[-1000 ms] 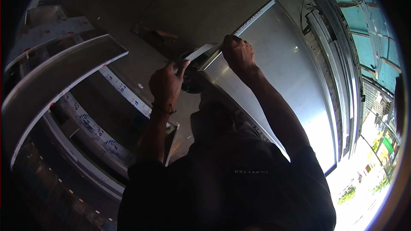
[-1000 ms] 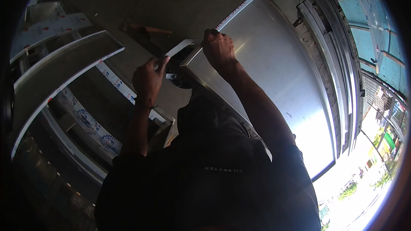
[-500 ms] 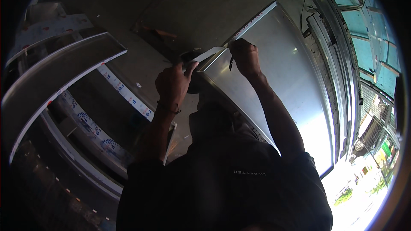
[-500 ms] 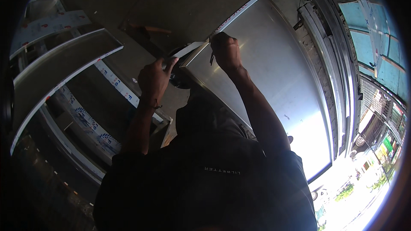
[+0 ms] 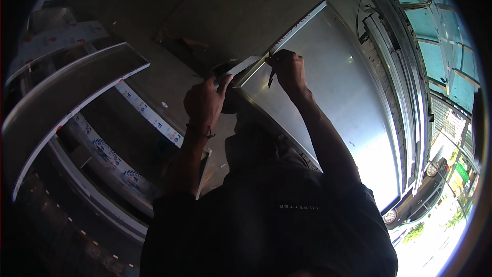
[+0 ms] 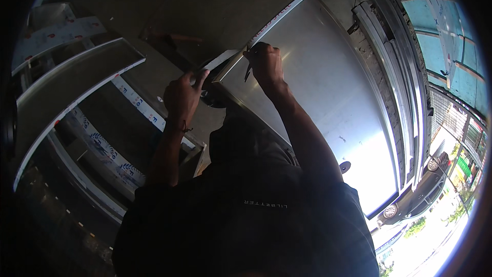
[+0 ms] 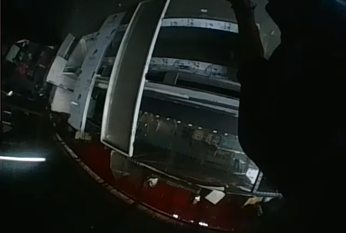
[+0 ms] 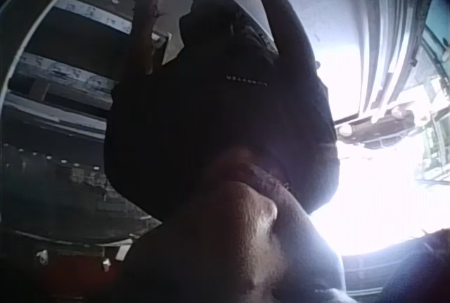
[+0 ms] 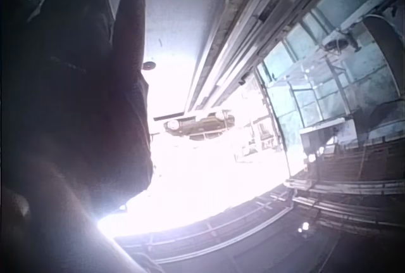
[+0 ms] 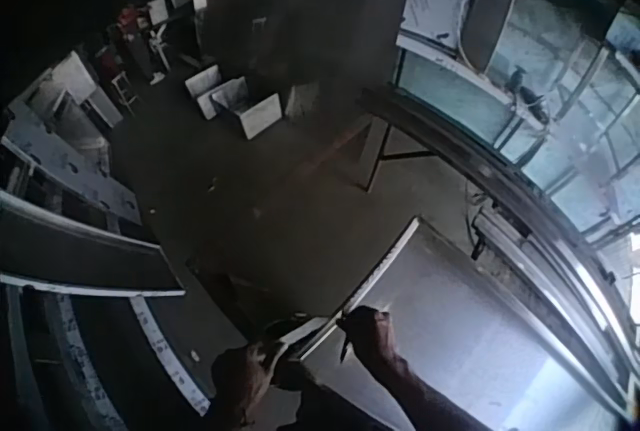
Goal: The person cleans the edges of a metal panel using a handheld disc, then wipes the surface with a cloth.
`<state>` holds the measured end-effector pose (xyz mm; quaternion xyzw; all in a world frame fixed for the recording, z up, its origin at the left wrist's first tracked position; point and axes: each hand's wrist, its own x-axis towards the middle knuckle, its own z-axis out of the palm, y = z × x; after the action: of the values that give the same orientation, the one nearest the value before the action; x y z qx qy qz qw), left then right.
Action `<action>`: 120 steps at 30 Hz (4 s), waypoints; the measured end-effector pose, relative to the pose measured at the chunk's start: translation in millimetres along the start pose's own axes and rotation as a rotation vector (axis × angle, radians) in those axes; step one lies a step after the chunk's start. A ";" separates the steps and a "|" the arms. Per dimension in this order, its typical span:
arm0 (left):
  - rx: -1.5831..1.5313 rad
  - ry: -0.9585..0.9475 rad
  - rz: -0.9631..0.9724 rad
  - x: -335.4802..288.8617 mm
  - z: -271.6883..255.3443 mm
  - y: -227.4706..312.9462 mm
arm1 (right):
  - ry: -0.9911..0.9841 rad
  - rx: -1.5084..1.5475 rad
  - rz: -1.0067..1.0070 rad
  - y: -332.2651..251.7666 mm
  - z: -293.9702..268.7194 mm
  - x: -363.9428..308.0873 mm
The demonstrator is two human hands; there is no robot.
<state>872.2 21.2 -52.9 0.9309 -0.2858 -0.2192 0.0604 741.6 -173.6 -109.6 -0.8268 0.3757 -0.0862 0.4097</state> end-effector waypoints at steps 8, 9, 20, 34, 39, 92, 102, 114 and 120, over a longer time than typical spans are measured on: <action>-0.030 0.022 0.014 -2.5 -0.3 -5.5 | 0.038 0.024 -0.159 16.8 3.8 2.2; -0.029 0.023 0.014 -2.7 -0.3 -6.0 | 0.029 0.010 -0.178 21.6 1.2 4.2; -0.053 0.054 0.037 -3.6 1.7 -8.4 | 0.001 -0.009 -0.184 44.2 -76.1 39.9; -0.131 0.047 -0.004 -4.1 -8.9 -0.7 | 0.164 -0.504 -0.355 38.6 -238.2 95.5; -0.174 0.082 0.041 -1.2 -4.3 -3.1 | 0.266 -0.575 -0.388 42.4 -282.6 90.0; -1.969 0.189 -0.619 -101.2 130.0 -106.1 | 0.596 0.126 0.267 120.8 -169.6 -401.5; -1.870 -0.339 -0.939 -9.7 263.7 -115.9 | 0.599 -0.115 0.341 105.7 -174.8 -380.2; -1.697 -0.549 -0.928 46.3 323.0 -120.0 | 0.632 -0.186 0.645 81.9 -160.8 -398.2; -1.544 -0.837 -0.791 67.7 360.8 -189.6 | 0.645 -0.295 0.690 93.1 -162.9 -407.9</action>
<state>858.4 145.3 -446.7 0.5098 0.2734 -0.6657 0.4714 330.3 -26.8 -5.5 -0.6344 0.7435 -0.1429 0.1559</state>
